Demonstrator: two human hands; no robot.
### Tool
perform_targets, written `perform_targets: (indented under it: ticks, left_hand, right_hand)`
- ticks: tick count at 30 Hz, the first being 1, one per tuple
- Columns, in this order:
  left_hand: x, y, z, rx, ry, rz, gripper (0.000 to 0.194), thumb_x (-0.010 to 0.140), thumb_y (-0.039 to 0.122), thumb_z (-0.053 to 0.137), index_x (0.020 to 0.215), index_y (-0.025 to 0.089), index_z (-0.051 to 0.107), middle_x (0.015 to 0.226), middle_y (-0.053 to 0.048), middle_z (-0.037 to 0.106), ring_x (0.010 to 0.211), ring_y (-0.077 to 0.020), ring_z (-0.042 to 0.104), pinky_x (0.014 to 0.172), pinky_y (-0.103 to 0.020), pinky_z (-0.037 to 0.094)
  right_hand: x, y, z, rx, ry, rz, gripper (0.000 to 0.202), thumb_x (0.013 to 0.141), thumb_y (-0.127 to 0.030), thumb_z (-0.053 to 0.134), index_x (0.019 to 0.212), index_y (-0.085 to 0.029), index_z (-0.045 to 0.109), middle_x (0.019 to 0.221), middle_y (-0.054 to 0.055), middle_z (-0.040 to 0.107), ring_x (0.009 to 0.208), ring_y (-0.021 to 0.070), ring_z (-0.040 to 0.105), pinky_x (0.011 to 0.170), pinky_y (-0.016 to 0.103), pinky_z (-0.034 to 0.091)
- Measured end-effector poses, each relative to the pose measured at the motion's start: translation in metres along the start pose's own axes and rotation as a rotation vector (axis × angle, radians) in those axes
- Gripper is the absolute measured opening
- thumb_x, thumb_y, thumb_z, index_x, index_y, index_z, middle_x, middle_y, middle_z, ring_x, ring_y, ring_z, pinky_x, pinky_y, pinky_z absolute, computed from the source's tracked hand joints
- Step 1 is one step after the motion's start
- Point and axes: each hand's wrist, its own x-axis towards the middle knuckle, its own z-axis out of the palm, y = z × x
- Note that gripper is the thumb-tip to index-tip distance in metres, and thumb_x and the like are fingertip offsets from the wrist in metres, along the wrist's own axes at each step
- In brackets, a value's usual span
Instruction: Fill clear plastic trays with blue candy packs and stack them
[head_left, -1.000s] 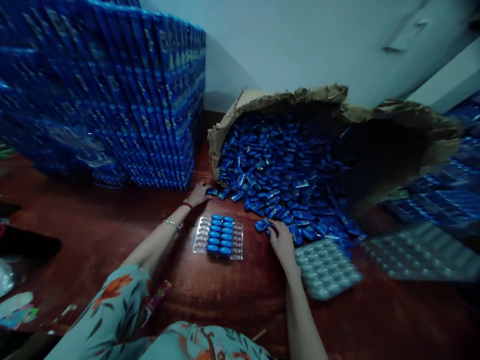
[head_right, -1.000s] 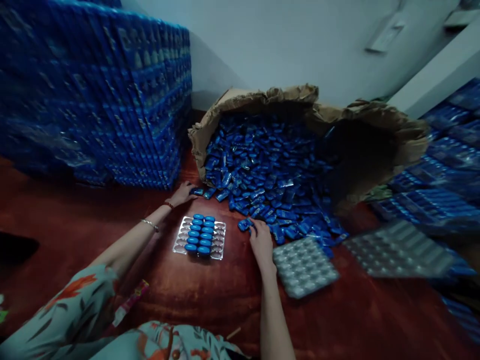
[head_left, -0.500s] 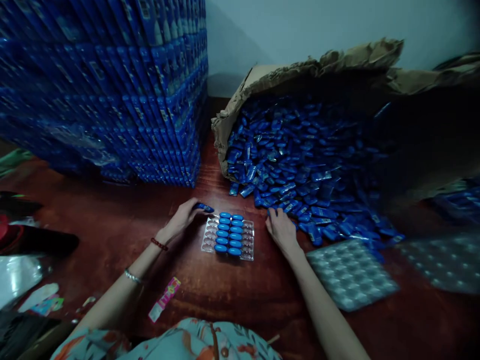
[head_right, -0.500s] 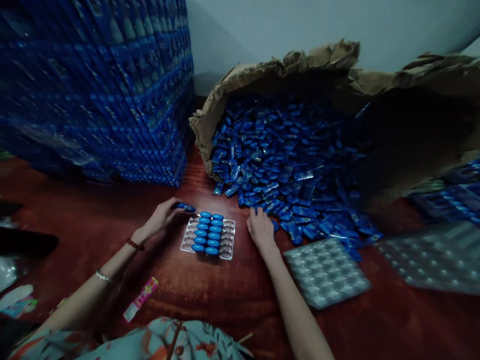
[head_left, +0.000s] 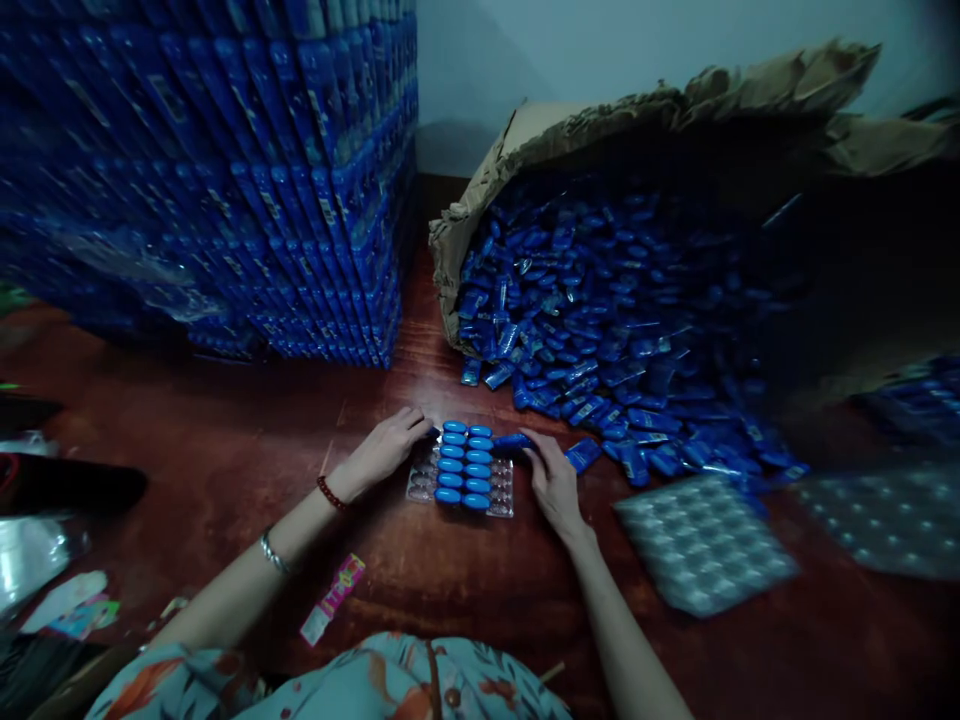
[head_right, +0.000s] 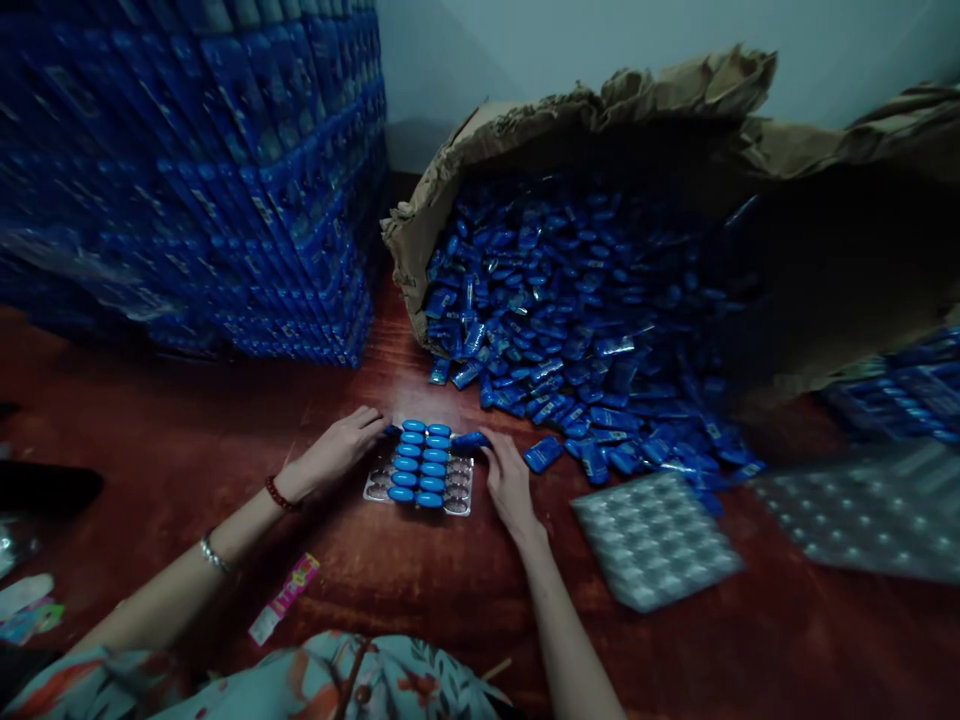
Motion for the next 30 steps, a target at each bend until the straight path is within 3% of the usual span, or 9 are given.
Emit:
perform_targets:
  ticks: [4,9,15,20,26,30]
  left_hand:
    - [0.011,0.006,-0.015,0.063,-0.126,0.048,0.018,0.087,0.006,0.038,0.094,0.014,0.053,0.092,-0.007,0.055,0.083,-0.0188,0.05,0.073,-0.03,0.045]
    - [0.025,0.009,-0.018,0.084,-0.214,0.135,0.017,0.084,0.004,0.042,0.095,0.013,0.052,0.095,-0.008,0.056,0.087,-0.0196,0.052,0.079,-0.032,0.045]
    - [0.026,0.005,-0.013,0.051,-0.213,0.032,0.02,0.083,0.001,0.04,0.09,0.014,0.053,0.093,-0.007,0.055,0.079,-0.0161,0.053,0.074,-0.027,0.046]
    - [0.021,0.011,-0.009,0.035,-0.183,-0.005,0.02,0.084,0.002,0.038,0.09,0.015,0.053,0.095,-0.007,0.054,0.08,-0.0173,0.052,0.073,-0.029,0.047]
    - [0.024,0.017,-0.013,0.048,-0.219,-0.032,0.023,0.085,0.001,0.037,0.094,0.013,0.054,0.095,-0.009,0.054,0.081,-0.0185,0.053,0.075,-0.03,0.047]
    - [0.026,0.017,-0.014,0.047,-0.232,-0.051,0.024,0.084,0.001,0.036,0.094,0.014,0.055,0.096,-0.009,0.055,0.081,-0.0178,0.053,0.075,-0.029,0.047]
  right_hand:
    - [0.007,-0.008,-0.01,-0.119,-0.175,-0.135,0.049,0.085,-0.006,0.032,0.126,-0.025,0.049,0.113,0.008,0.055,0.103,0.0173,0.057,0.088,0.033,0.048]
    - [0.022,-0.012,-0.016,-0.122,-0.1,-0.148,0.046,0.084,-0.006,0.034,0.124,-0.025,0.048,0.109,0.007,0.056,0.101,0.0181,0.057,0.09,0.034,0.047]
    - [0.02,-0.021,-0.019,-0.303,-0.409,-0.078,0.058,0.076,0.002,0.033,0.126,-0.023,0.046,0.11,0.008,0.052,0.093,0.018,0.059,0.079,0.032,0.051]
    - [0.013,-0.028,-0.024,-0.242,-0.255,-0.102,0.051,0.083,-0.003,0.032,0.127,-0.024,0.044,0.106,0.008,0.053,0.097,0.0178,0.057,0.085,0.033,0.049]
    - [0.015,-0.029,-0.022,-0.347,-0.45,-0.075,0.06,0.076,0.002,0.032,0.128,-0.025,0.045,0.108,0.008,0.052,0.09,0.0171,0.059,0.077,0.031,0.051]
    - [0.028,-0.026,-0.028,-0.289,-0.469,-0.057,0.054,0.076,0.002,0.034,0.122,-0.02,0.05,0.105,0.008,0.055,0.091,0.0168,0.058,0.081,0.031,0.049]
